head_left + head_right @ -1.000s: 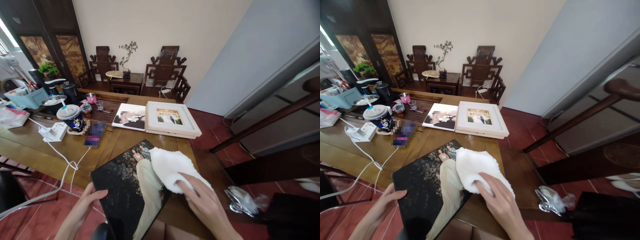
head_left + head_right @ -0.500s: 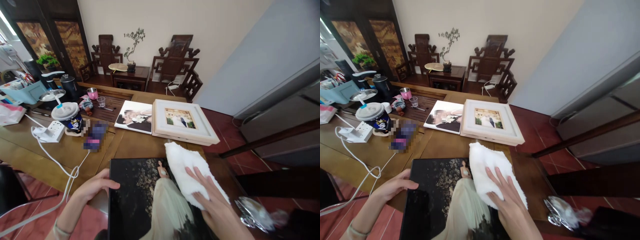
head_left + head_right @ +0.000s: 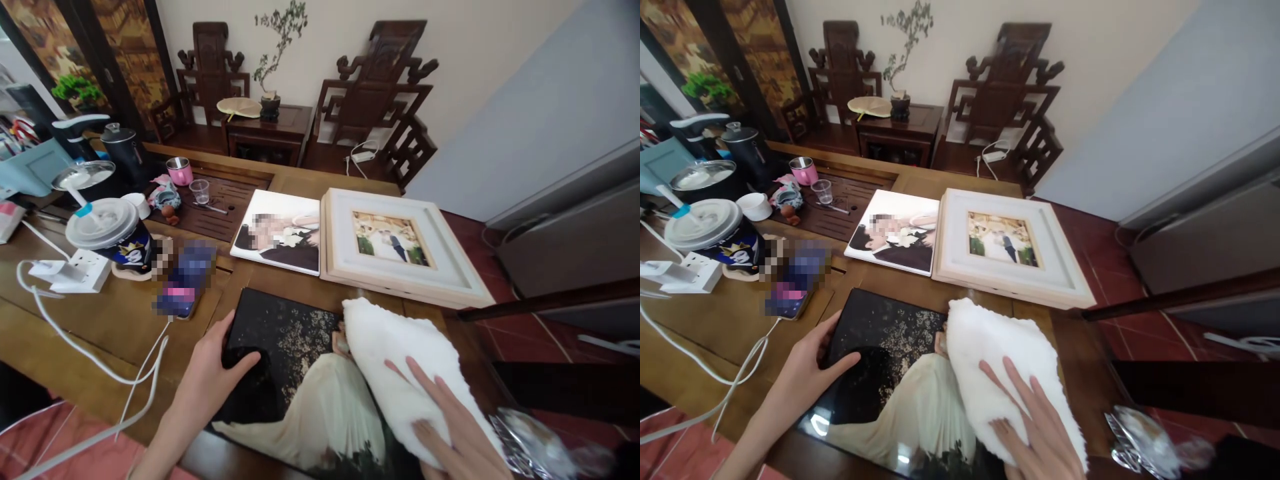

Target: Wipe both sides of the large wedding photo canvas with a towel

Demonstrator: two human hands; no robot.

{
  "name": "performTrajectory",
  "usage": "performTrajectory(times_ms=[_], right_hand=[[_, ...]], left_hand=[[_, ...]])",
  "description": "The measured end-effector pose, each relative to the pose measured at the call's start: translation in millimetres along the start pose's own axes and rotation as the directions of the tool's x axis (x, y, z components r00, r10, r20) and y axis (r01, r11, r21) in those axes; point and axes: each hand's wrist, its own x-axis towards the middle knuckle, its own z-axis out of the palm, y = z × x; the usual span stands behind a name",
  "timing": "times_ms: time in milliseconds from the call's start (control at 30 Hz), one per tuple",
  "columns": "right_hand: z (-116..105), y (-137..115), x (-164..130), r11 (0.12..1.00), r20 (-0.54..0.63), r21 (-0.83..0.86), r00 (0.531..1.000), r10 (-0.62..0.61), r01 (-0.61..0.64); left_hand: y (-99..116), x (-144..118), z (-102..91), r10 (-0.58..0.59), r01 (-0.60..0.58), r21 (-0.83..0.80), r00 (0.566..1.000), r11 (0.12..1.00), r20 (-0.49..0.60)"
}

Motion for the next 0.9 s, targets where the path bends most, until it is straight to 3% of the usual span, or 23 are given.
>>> performTrajectory(times_ms=[100, 267, 400, 567, 900], right_hand=[[-1, 6, 7, 0.999, -0.016, 0.014, 0.999, 0.051, -0.05], [9, 12, 8, 0.999, 0.082, 0.023, 0.996, 0.039, -0.041], [13, 12, 6, 0.998, 0.099, 0.019, 0.994, 0.053, -0.055], [11, 9, 8, 0.998, 0.094, 0.036, 0.994, 0.053, -0.056], [12, 6, 14, 0.991, 0.023, 0.101, 0.996, 0.089, -0.091]], left_hand=[[5, 2, 0.0, -0.012, 0.013, 0.009, 0.999, 1.0, -0.037], [10, 0, 1.8, -0.018, 0.019, 0.03, 0.999, 0.999, -0.032], [2, -6, 5.6, 0.079, -0.072, 0.234, 0.997, 0.97, -0.02], [-8, -13, 12.0, 0.214, -0.187, 0.477, 0.977, 0.859, -0.001], [-8, -16, 11.6, 0.352, -0.275, 0.582, 0.936, 0.765, -0.021]])
